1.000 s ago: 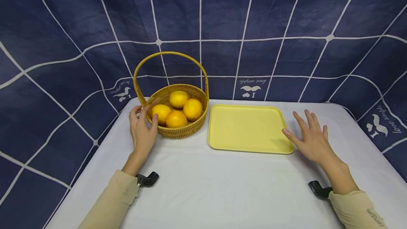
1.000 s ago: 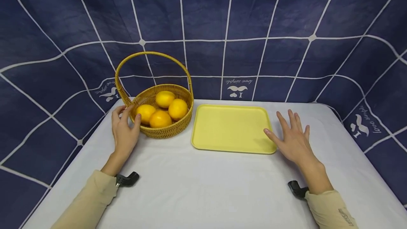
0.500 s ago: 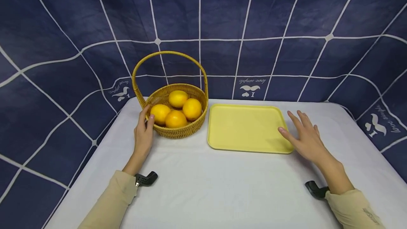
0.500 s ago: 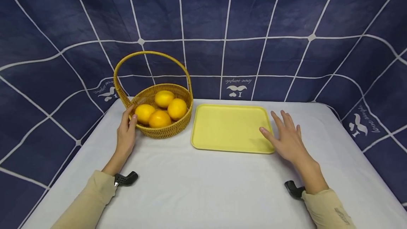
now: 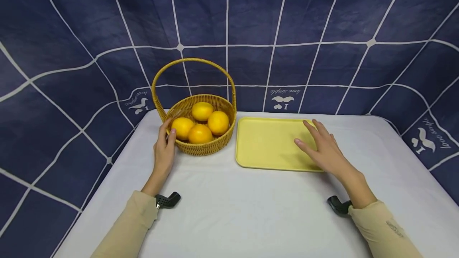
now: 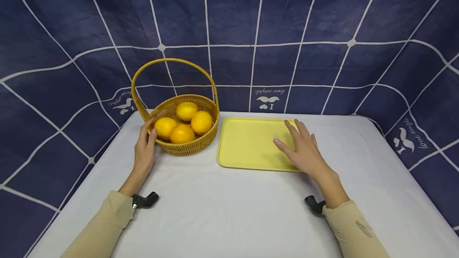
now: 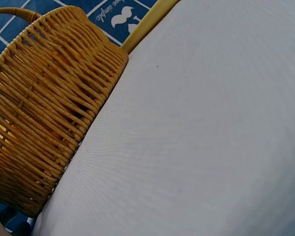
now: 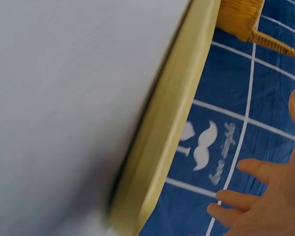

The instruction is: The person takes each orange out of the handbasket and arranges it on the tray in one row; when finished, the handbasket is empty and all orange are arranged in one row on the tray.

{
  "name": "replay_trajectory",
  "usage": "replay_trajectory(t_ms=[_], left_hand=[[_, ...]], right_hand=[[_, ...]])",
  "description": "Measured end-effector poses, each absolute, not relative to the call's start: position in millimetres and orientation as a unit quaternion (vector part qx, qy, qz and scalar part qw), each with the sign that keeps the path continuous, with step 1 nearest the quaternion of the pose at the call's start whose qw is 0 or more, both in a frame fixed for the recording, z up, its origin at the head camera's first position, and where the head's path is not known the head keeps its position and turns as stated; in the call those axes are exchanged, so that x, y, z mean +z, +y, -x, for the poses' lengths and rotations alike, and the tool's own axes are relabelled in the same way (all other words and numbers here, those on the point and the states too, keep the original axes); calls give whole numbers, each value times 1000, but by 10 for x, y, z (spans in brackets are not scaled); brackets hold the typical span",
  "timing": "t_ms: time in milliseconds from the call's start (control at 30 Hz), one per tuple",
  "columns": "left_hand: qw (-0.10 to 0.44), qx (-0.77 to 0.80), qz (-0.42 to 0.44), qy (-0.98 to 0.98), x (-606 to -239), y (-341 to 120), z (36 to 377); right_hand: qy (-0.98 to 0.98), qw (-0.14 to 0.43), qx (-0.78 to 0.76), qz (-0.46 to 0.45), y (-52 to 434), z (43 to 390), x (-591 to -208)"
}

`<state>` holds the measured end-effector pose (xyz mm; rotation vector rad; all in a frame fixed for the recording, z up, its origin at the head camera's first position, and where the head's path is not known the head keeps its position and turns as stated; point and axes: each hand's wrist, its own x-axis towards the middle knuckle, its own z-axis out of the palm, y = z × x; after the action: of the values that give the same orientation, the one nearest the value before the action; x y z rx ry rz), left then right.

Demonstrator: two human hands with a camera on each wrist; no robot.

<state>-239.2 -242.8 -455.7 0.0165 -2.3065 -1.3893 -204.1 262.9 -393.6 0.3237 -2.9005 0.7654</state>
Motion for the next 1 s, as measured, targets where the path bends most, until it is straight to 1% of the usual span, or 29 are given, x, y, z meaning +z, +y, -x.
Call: replay_trajectory(t_ms=[167, 567, 767, 1000], left_hand=[[228, -500, -7, -835, -4558, -2451, 2388], [225, -512, -3, -829, -4547, -2416, 2404], [230, -516, 8, -825, -4558, -2405, 2429], [231, -515, 1, -825, -4552, -2409, 2401]], right_hand=[[-957, 48, 259, -120, 2355, 2128, -3836], [-944, 44, 282, -165, 1659, 2274, -3654], [-936, 42, 284, -203, 1313, 2331, -3541], [-918, 55, 294, -261, 802, 2427, -3402]])
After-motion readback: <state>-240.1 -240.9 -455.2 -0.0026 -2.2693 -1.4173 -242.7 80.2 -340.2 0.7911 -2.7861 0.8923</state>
